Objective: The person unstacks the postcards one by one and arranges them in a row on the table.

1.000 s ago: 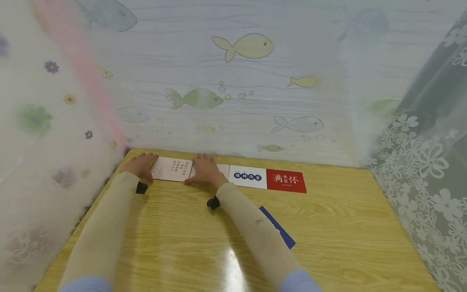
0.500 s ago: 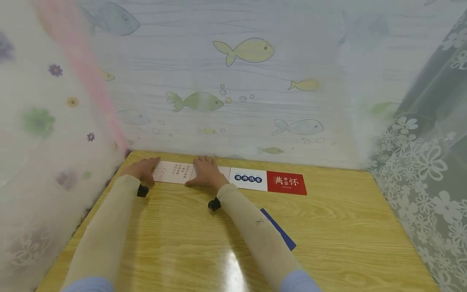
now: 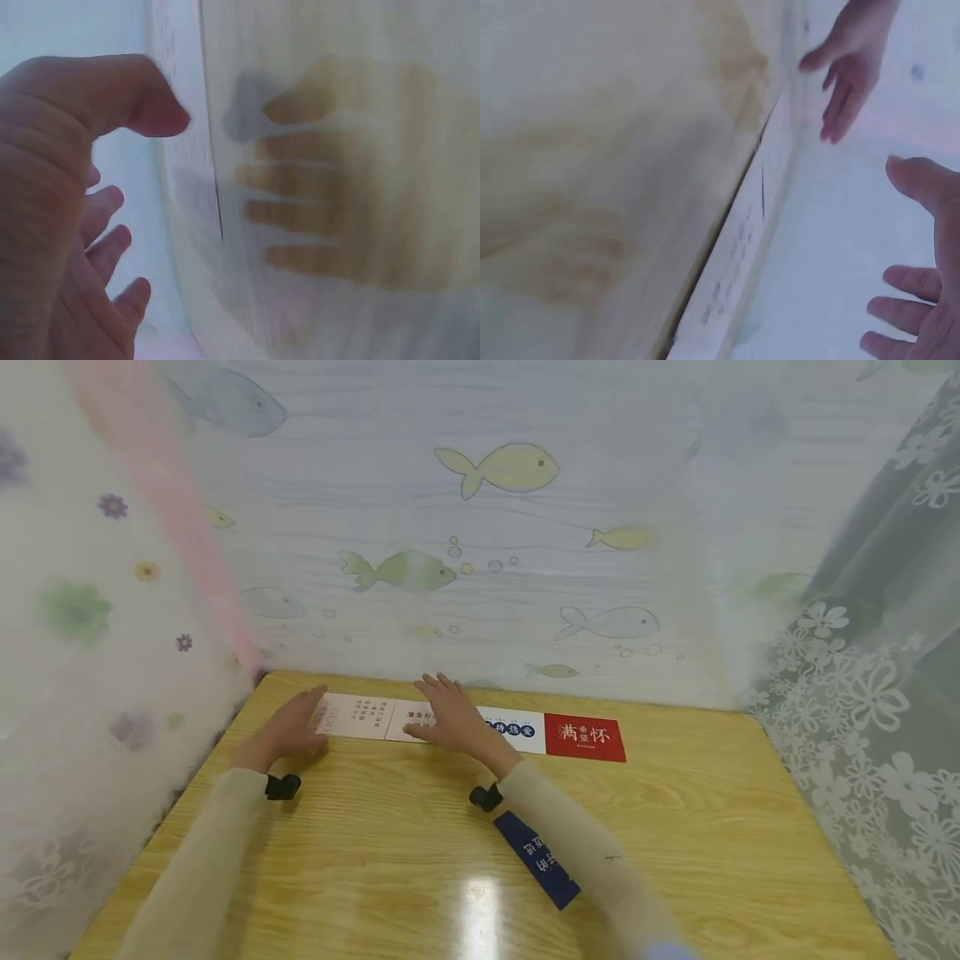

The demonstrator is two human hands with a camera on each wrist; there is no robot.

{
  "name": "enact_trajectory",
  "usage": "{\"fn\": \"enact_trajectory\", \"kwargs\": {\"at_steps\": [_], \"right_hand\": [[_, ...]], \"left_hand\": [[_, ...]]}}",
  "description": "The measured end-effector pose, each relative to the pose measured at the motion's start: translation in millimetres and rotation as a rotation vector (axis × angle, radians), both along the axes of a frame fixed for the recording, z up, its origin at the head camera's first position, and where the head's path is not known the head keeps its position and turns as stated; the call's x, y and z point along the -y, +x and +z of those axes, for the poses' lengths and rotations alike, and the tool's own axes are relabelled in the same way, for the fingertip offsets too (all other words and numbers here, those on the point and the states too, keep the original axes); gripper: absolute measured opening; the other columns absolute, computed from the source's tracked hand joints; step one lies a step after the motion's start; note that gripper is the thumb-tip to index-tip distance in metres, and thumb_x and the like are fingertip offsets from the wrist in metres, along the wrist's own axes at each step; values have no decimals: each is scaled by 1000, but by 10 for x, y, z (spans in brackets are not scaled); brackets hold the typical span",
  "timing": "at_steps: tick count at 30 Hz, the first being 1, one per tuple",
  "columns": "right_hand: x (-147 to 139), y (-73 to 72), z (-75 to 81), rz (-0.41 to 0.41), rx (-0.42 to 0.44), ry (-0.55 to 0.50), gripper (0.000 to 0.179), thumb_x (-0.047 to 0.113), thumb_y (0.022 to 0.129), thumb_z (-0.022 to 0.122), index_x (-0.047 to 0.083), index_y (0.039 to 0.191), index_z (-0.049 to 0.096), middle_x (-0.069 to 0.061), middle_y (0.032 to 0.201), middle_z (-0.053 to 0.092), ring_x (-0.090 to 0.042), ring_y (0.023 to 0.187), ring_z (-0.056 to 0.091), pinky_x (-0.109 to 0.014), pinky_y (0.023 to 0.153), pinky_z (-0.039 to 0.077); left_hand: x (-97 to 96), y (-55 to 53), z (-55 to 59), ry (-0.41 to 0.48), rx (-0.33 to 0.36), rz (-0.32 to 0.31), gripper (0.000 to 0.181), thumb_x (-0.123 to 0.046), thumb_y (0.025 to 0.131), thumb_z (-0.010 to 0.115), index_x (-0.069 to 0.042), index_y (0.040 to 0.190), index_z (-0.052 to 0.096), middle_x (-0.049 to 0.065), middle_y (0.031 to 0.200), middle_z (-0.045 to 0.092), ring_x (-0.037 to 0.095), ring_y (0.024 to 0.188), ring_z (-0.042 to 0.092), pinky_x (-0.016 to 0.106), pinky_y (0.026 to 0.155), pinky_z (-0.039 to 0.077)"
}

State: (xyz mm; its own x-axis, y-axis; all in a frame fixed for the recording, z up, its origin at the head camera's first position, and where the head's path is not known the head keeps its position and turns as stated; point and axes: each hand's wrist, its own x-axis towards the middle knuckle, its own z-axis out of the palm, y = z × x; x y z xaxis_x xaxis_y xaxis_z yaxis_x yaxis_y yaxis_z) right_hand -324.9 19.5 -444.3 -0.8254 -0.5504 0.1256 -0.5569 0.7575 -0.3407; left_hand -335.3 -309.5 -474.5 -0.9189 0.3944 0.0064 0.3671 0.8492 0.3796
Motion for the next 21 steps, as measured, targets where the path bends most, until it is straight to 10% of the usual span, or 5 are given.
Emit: {"fn": "enact_trajectory", "kwargs": {"at_steps": [11,21], "right_hand": [[-947,935,-251,-9,39,-55,76,42,93,72,1,151,45,-22,161,36,-44,152,25,-62,123,22],[-1567,1636,-440,-160,120,-3,88,46,86,78,-1,152,42,-23,161,35,-46,151,25,-65,121,26]], "left_hand": [[-953,727,-65,23,-220,-212,64,-3,85,65,9,145,48,28,150,48,51,142,37,67,117,30],[-1948,1265,-157,31,-129,-483,60,-16,92,62,0,149,49,15,154,50,39,147,38,55,123,28]]}}
